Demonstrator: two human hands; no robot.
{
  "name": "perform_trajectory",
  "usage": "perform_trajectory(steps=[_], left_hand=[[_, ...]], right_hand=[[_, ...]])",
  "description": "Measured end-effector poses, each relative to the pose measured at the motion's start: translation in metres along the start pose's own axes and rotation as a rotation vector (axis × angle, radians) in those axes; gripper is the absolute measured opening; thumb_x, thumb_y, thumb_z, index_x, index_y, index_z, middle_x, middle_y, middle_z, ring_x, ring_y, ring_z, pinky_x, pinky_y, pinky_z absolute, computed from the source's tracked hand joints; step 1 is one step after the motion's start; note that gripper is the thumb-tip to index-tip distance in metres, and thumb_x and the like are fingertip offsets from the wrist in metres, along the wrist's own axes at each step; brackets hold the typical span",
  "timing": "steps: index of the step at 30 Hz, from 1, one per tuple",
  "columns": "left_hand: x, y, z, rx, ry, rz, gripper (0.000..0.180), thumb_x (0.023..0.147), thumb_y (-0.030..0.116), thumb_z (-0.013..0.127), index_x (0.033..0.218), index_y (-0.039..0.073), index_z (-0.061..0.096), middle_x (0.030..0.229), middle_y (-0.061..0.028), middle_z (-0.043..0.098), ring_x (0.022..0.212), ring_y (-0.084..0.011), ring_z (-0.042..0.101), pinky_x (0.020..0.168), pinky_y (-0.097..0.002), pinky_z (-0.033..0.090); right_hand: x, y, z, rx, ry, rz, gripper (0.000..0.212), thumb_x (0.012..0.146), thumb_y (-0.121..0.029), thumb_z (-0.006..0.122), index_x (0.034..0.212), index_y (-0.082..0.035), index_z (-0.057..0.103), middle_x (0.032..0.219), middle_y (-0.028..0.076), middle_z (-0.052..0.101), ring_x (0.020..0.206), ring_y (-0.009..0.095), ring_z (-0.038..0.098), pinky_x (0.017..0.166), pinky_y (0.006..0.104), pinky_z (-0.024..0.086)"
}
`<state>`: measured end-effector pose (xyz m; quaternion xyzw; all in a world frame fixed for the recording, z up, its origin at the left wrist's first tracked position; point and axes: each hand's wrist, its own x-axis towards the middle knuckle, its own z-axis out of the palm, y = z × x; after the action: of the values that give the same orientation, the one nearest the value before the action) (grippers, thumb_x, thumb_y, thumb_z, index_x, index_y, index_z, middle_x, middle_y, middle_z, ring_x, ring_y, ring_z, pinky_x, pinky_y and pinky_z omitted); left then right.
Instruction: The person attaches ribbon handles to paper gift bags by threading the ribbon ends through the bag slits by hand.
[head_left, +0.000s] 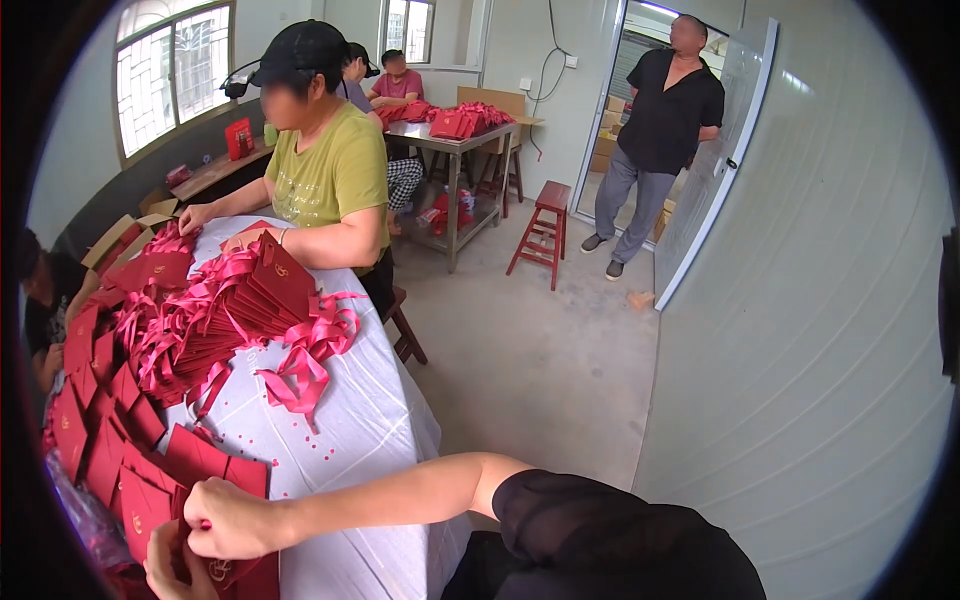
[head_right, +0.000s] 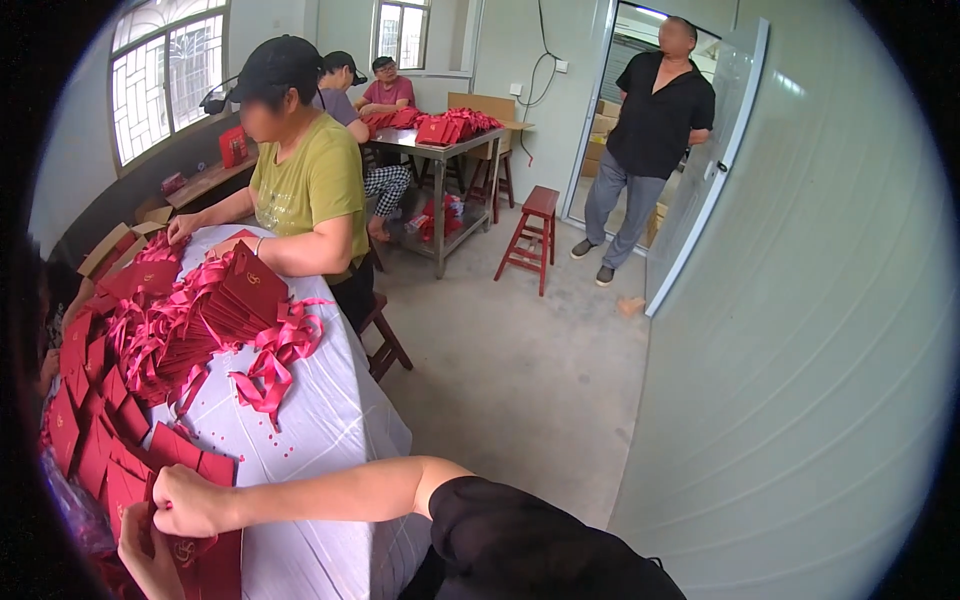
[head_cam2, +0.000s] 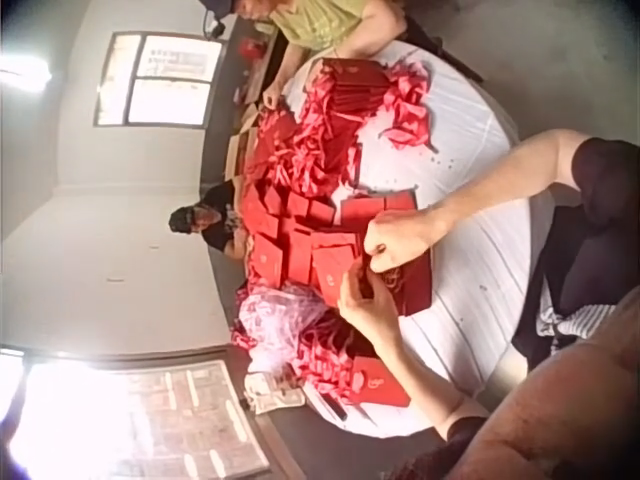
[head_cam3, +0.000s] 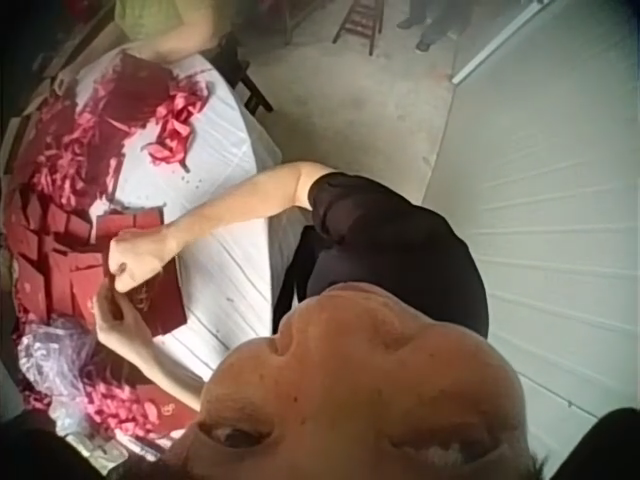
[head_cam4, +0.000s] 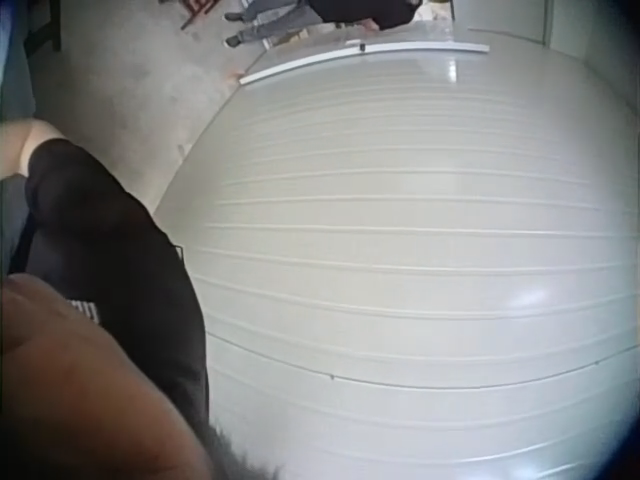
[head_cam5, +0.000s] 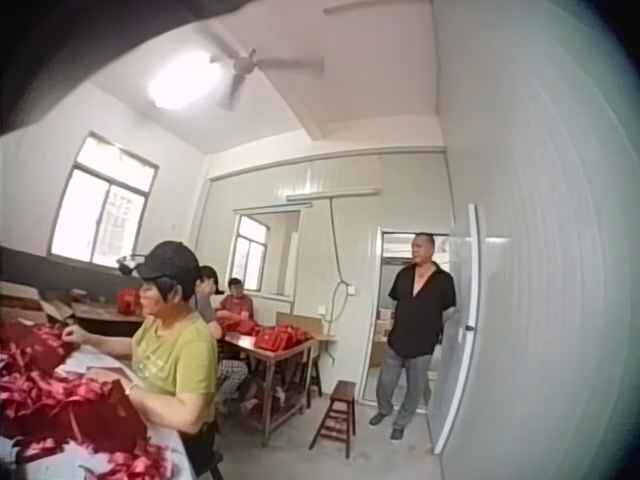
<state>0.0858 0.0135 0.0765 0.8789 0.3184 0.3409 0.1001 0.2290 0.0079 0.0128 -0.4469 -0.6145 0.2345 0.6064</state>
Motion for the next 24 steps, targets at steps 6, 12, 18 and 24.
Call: perform_trajectory(steps=[6,12,18,24], left_hand=[[0.002,0.003,0.001,0.054,-0.025,0.014,0.019,0.08,-0.003,0.062,0.099,-0.001,0.066,0.09,-0.0145,0.068,0.079,-0.0211,0.067,0.067,-0.0312,0.053],[0.002,0.015,0.0,0.177,0.031,0.103,0.013,0.082,0.002,0.063,0.094,-0.002,0.065,0.085,-0.0161,0.067,0.074,-0.025,0.066,0.067,-0.0334,0.051],[0.002,0.011,-0.004,0.085,-0.005,0.046,0.011,0.082,0.001,0.062,0.092,-0.002,0.064,0.083,-0.0158,0.067,0.07,-0.0237,0.064,0.065,-0.0332,0.051],[0.005,0.014,-0.006,0.091,0.004,0.164,0.01,0.08,0.0,0.063,0.09,-0.003,0.063,0.08,-0.0157,0.065,0.068,-0.0223,0.062,0.062,-0.0326,0.049]], right_hand=[[-0.004,-0.006,-0.001,-0.144,0.109,-0.171,0.021,0.065,-0.008,0.057,0.053,0.008,0.048,0.053,0.026,0.047,0.043,0.034,0.048,0.046,0.0402,0.039],[0.002,-0.005,-0.003,-0.059,0.101,-0.103,0.022,0.068,-0.008,0.059,0.055,0.006,0.048,0.056,0.025,0.049,0.054,0.037,0.055,0.051,0.0421,0.038],[-0.002,-0.017,-0.015,-0.304,0.023,-0.223,0.017,0.068,-0.004,0.062,0.077,0.0,0.048,0.081,0.017,0.052,0.073,0.034,0.055,0.06,0.0423,0.041],[0.007,-0.015,-0.03,-0.362,-0.011,-0.492,0.031,0.061,-0.006,0.069,0.081,-0.003,0.047,0.093,0.014,0.04,0.086,0.028,0.045,0.074,0.038,0.039]])
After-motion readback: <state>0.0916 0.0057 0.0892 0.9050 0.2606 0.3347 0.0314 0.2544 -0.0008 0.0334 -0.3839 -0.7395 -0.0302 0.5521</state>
